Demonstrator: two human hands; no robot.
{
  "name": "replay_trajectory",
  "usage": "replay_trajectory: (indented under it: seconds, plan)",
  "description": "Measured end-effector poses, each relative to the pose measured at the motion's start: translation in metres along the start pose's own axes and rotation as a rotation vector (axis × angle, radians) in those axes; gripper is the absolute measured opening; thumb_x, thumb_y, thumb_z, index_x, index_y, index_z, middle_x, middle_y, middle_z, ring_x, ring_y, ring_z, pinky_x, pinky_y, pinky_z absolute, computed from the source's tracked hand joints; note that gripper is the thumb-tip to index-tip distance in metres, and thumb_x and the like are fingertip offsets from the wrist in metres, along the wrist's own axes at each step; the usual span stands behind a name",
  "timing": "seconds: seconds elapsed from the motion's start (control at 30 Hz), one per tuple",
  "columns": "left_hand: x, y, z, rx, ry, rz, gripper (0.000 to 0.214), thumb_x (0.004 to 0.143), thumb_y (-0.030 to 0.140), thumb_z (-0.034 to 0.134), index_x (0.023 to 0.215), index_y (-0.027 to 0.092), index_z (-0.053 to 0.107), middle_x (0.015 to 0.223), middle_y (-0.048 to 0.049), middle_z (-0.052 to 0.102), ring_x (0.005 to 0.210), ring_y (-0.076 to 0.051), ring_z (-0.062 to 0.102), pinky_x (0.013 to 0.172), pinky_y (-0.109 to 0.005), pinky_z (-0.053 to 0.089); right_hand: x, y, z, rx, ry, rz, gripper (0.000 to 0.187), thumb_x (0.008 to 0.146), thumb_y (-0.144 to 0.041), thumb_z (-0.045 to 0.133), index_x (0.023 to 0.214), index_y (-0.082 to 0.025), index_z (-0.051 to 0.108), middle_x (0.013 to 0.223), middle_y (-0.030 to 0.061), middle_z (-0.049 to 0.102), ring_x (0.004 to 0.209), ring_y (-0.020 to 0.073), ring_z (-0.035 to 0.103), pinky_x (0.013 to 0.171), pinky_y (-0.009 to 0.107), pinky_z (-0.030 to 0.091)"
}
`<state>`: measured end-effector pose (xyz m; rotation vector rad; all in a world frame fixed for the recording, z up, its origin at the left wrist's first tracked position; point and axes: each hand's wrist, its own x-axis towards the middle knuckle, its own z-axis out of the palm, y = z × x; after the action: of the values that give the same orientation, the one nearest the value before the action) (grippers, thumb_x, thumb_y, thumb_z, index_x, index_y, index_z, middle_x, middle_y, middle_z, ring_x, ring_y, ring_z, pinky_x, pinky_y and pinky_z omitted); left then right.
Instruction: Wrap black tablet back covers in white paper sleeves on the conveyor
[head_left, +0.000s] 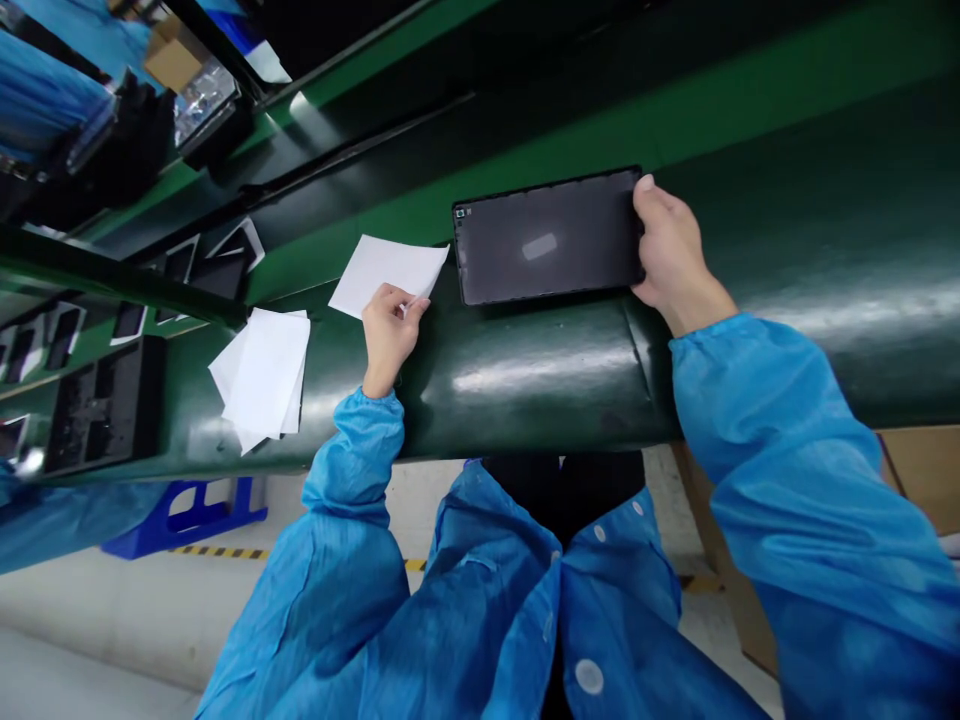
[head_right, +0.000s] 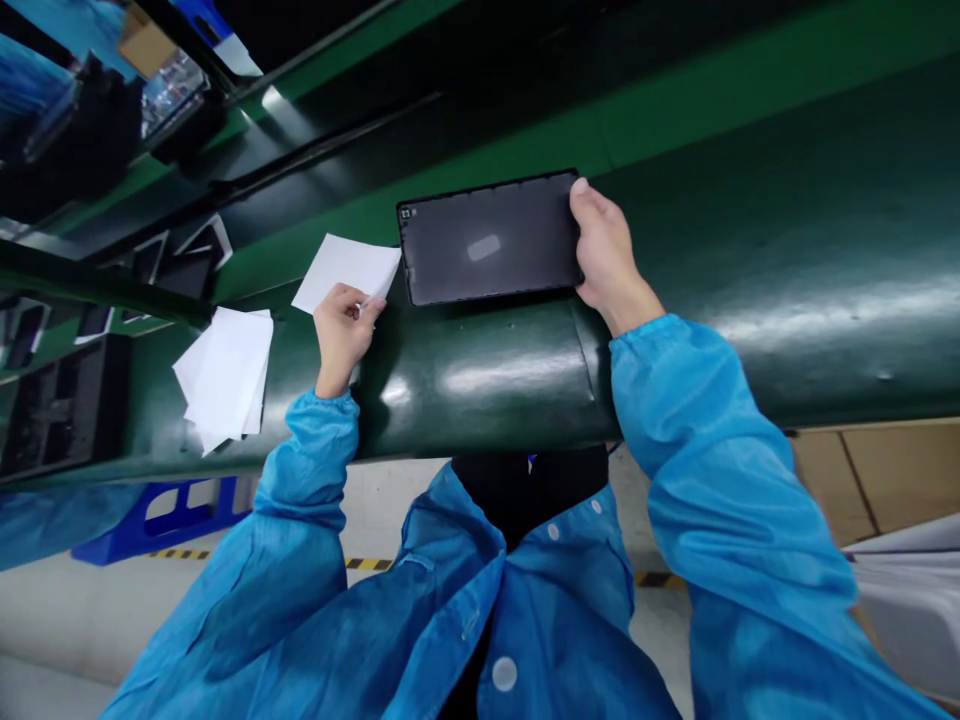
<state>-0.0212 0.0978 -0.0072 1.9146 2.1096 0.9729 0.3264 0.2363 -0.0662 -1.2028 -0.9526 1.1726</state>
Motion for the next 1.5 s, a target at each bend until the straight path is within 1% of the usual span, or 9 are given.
replay_trajectory:
  seconds: [0.13,0.3,0.47,0.63,0.83,0.97,1.23,1.33,1.5]
  plan:
    - [-0.001,0.003,0.002,-0.073,-0.060,-0.047,0.026,0.095,0.034,0.076,0.077,0.021,0.063,0.073,0.0007,0.061,0.063,-0.014,0.054,0.064,-0.029,0.043,-0.003,-0.003,-0.003,0.001,-0.093,-0.010,0.037,0.112,-0.052,0.056,0.099,-0.023,0.076,0.108,0.0103,0.081,0.104,0.0157,0.076,0.089,0.037,0.056]
    - [-0.002,0.006,0.001,-0.045,-0.135,0.001,0.030,0.103,0.036,0.062,0.079,0.020,0.068,0.066,-0.0004,0.061,0.062,-0.015,0.054,0.064,-0.030,0.040,-0.005,-0.006,-0.002,-0.013,-0.092,0.005,0.038,0.113,-0.050,0.053,0.101,-0.023,0.076,0.113,0.0124,0.080,0.108,0.0164,0.076,0.089,0.038,0.057]
    - [-0.002,0.005,0.003,-0.068,-0.107,-0.026,0.022,0.102,0.033,0.065,0.085,0.019,0.069,0.074,-0.0023,0.067,0.065,-0.015,0.056,0.065,-0.029,0.044,-0.002,-0.001,-0.003,-0.062,-0.086,-0.041,0.040,0.111,-0.057,0.056,0.101,-0.024,0.076,0.115,0.0130,0.080,0.109,0.0182,0.075,0.089,0.040,0.057]
    - [-0.004,0.007,0.009,-0.085,-0.064,-0.055,0.017,0.095,0.027,0.073,0.081,0.019,0.067,0.079,-0.0030,0.067,0.071,-0.015,0.058,0.065,-0.028,0.045,0.001,0.003,-0.007,-0.096,-0.085,-0.067,0.044,0.107,-0.065,0.058,0.100,-0.024,0.075,0.114,0.0136,0.079,0.104,0.0205,0.076,0.085,0.042,0.057]
    - [-0.008,0.015,0.014,-0.158,-0.130,-0.091,0.028,0.094,0.033,0.076,0.073,0.020,0.061,0.071,-0.0010,0.066,0.066,-0.014,0.058,0.060,-0.026,0.042,0.001,0.000,-0.006,-0.041,-0.045,-0.033,0.026,0.110,-0.047,0.060,0.104,-0.023,0.069,0.109,0.0133,0.077,0.101,0.0214,0.075,0.085,0.040,0.057]
    - [-0.008,0.021,0.014,-0.187,-0.121,-0.083,0.030,0.094,0.033,0.074,0.072,0.021,0.059,0.070,-0.0004,0.065,0.065,-0.014,0.058,0.061,-0.027,0.043,-0.003,0.002,-0.001,-0.026,-0.024,-0.068,0.018,0.110,-0.037,0.058,0.099,-0.023,0.063,0.111,0.0122,0.074,0.100,0.0218,0.074,0.084,0.039,0.058]
    - [-0.008,0.018,0.012,-0.236,-0.199,-0.068,0.015,0.099,0.024,0.063,0.085,0.020,0.066,0.070,0.0002,0.064,0.064,-0.014,0.059,0.063,-0.027,0.046,-0.013,0.002,0.009,0.018,-0.073,-0.099,0.034,0.103,-0.051,0.068,0.087,-0.025,0.053,0.100,0.0088,0.067,0.092,0.0207,0.068,0.077,0.036,0.057]
    - [-0.007,0.010,0.017,-0.244,-0.141,-0.028,0.005,0.097,0.019,0.062,0.095,0.020,0.067,0.071,0.0017,0.064,0.062,-0.013,0.059,0.066,-0.025,0.048,-0.027,-0.003,0.019,0.054,-0.070,-0.105,0.042,0.098,-0.052,0.075,0.081,-0.025,0.047,0.091,0.0049,0.061,0.084,0.0179,0.063,0.074,0.033,0.056]
    - [-0.006,-0.002,0.028,-0.262,0.025,0.011,0.004,0.103,0.025,0.060,0.106,0.021,0.061,0.075,0.0022,0.062,0.063,-0.011,0.060,0.065,-0.022,0.047,-0.060,-0.015,0.039,0.208,-0.157,-0.083,0.059,0.074,-0.063,0.093,0.080,-0.026,0.047,0.079,-0.0015,0.053,0.075,0.0152,0.055,0.071,0.032,0.057]
